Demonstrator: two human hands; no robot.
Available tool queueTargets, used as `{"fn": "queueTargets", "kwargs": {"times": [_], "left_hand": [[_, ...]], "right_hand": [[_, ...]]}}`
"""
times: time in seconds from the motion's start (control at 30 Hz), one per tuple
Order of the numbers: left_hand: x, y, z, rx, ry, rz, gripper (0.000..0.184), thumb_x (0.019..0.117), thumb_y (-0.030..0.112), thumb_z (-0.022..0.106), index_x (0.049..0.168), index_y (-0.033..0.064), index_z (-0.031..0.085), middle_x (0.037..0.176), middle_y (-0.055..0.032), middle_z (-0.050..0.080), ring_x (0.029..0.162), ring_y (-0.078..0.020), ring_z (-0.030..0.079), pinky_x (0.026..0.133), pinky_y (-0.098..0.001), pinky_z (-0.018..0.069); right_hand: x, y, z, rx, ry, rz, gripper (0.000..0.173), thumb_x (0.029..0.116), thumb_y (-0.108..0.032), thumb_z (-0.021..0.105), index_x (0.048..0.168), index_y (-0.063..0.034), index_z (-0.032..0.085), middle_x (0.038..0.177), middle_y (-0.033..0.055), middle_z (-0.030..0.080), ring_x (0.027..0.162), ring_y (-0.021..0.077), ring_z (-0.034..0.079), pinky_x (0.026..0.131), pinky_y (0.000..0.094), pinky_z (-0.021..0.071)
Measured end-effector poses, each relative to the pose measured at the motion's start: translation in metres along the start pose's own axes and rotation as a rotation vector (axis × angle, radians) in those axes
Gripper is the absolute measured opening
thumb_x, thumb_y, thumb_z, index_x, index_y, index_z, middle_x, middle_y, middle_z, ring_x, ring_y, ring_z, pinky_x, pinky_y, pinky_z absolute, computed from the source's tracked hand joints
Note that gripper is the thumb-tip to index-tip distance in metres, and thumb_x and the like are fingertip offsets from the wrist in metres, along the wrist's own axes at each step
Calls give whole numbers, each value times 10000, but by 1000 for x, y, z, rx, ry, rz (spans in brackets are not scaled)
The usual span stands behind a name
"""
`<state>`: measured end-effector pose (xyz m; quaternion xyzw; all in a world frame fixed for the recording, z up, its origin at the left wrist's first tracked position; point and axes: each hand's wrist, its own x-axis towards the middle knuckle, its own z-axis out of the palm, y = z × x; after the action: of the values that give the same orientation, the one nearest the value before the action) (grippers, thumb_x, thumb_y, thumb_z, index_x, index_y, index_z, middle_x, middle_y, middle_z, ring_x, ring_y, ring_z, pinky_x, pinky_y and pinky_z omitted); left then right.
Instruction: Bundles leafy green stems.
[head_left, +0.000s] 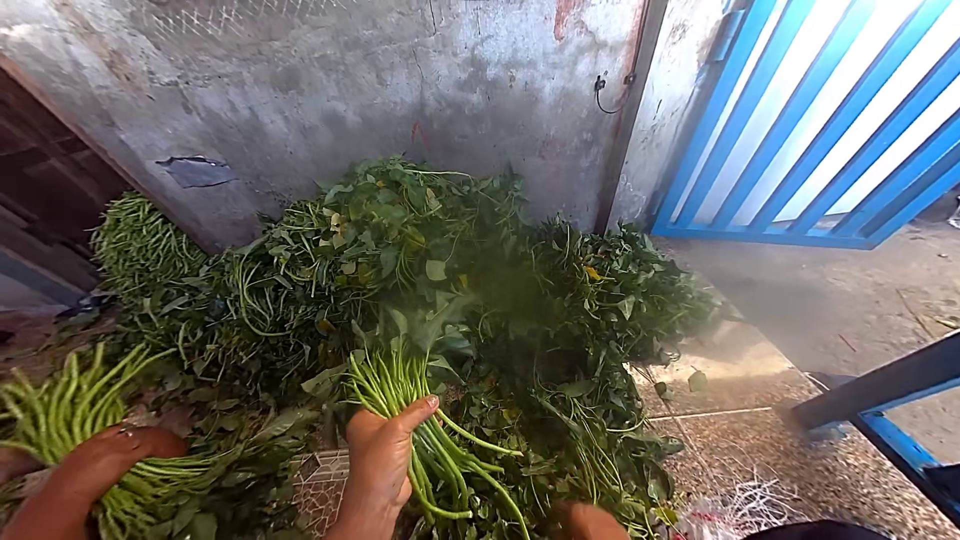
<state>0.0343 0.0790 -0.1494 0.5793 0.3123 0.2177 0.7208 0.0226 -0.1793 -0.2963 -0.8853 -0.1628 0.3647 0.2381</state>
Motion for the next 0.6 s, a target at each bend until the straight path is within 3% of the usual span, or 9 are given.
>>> {"fn": "queueTargets", "kwargs": {"times": [0.07, 0.17, 0.23, 0.3, 0.4, 0.53, 0.6], "left_hand": [[-1, -1, 0, -17, 10, -6, 416, 754, -159, 764, 1120, -113, 575, 863, -235, 715, 661, -324, 729, 580, -432, 647], [-1, 2, -2, -27, 49, 15, 407, 765, -155, 759, 1125, -109, 575, 851, -227, 717, 649, -320, 729, 570, -438, 647], [0, 4, -5, -31, 62, 36, 404, 759, -150, 759, 1117, -103, 578, 847, -219, 716, 647, -313, 728, 568, -438, 646], [0, 3, -7, -26, 56, 36, 390, 759, -147, 756, 1105, -99, 581, 847, -213, 717, 647, -310, 728, 568, -438, 647], [-3, 1, -5, -14, 37, 18, 386, 748, -149, 756, 1090, -98, 584, 842, -215, 718, 643, -316, 730, 562, -442, 646], [-5, -4, -2, -4, 4, -8, 380, 754, -152, 747, 1092, -106, 576, 837, -224, 718, 658, -316, 732, 585, -433, 647], [-6, -5, 1, -4, -12, -13, 369, 753, -163, 735, 1080, -110, 572, 818, -225, 723, 652, -312, 737, 591, -417, 649]], "right_hand": [[22, 4, -14, 74, 211, 139, 342, 1016, -315, 532, 1181, -76, 714, 1103, 222, 724, 1043, 425, 699, 877, 660, 534], [68, 47, -19, 169, 454, 427, 408, 1010, -252, 548, 1342, -27, 622, 1373, 256, 586, 1219, 444, 613, 969, 607, 528], [90, 80, -10, 207, 450, 613, 513, 994, -235, 575, 1450, -5, 518, 1471, 276, 509, 1356, 465, 498, 1033, 629, 468], [100, 106, 3, 227, 345, 689, 530, 999, -285, 576, 1457, -27, 508, 1460, 253, 537, 1372, 434, 502, 1061, 622, 446], [97, 107, 7, 282, 353, 637, 392, 1014, -253, 546, 1348, -64, 626, 1364, 209, 636, 1303, 387, 586, 1046, 619, 458], [68, 69, 2, 481, 843, 348, 306, 1036, -228, 568, 1214, -30, 720, 1188, 256, 667, 1121, 423, 646, 979, 617, 493], [59, 60, 1, 619, 923, 299, 299, 1042, -203, 552, 1193, 7, 702, 1126, 247, 677, 1032, 402, 669, 925, 604, 519]]}}
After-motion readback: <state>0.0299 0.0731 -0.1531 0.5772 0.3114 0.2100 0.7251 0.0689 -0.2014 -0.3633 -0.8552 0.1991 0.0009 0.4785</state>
